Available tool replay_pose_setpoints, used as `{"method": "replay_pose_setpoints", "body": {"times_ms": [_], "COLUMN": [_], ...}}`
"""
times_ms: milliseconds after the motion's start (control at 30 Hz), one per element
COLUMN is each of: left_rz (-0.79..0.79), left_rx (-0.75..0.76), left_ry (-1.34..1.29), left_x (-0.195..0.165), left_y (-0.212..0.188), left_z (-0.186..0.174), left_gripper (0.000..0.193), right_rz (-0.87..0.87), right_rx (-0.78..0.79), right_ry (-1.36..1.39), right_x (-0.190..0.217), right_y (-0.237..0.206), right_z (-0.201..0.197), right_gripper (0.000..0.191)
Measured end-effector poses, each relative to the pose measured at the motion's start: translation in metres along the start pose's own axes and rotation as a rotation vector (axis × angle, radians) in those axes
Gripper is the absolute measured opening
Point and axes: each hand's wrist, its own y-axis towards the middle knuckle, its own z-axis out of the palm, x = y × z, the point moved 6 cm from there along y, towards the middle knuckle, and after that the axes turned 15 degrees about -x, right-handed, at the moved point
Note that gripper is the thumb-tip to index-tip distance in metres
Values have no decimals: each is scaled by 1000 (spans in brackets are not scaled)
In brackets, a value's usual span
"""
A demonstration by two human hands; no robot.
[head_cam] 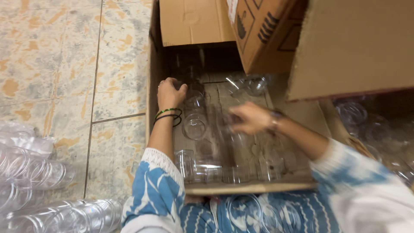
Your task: The person sits on the floor and nests clear plastic cups into stacked columns by hand, then places the nested stacks into an open cardboard box, occasionally reaching into the box to arrange the stacks.
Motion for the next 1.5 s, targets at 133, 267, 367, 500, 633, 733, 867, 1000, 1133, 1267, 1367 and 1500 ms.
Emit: {"method": "replay_pose_setpoints", "body": {"times_ms": [133,267,367,500,633,733,867,1000,1133,1267,1367,1500], "left_rz": [-50,-45,-45,-11,5,27,3,2,38,-6,-41,-54], "left_rx": [90,128,158,126,86,51,23,32,-7,-84,-106,-118], "left_ry": [-22,-34,-23,-32,-56,-47,2,37,-23,-63,-123,-179], "left_x": [3,0,-3,-9,-14,-16,-13,-13,-9,5,11,7], "left_y": [3,-1,-5,-4,-6,-9,-9,-7,2,19,26,30], "left_z": [23,34,35,22,-1,-20,-35,-33,-26,-12,3,20], "left_gripper": [49,53,54,53,51,49,49,49,47,46,47,46], "right_rz": [-74,-148,-222,36,502,843,969,844,476,193,282,423], "right_rx": [247,277,116,-97,71,-213,-363,-290,68,167,-49,429], "right_ry": [668,491,407,-145,-444,-337,-193,-176,-349,-324,-223,-96], "right_x": [103,136,109,-18,-169,-249,-279,-267,-208,-86,0,59], "right_y": [-146,-201,-188,-82,23,36,33,37,42,-11,-125,-240], "right_z": [-95,-83,-73,-32,46,53,64,77,80,21,-73,-103], "right_gripper": [37,32,42,40,59,54,46,40,44,53,66,58]}}
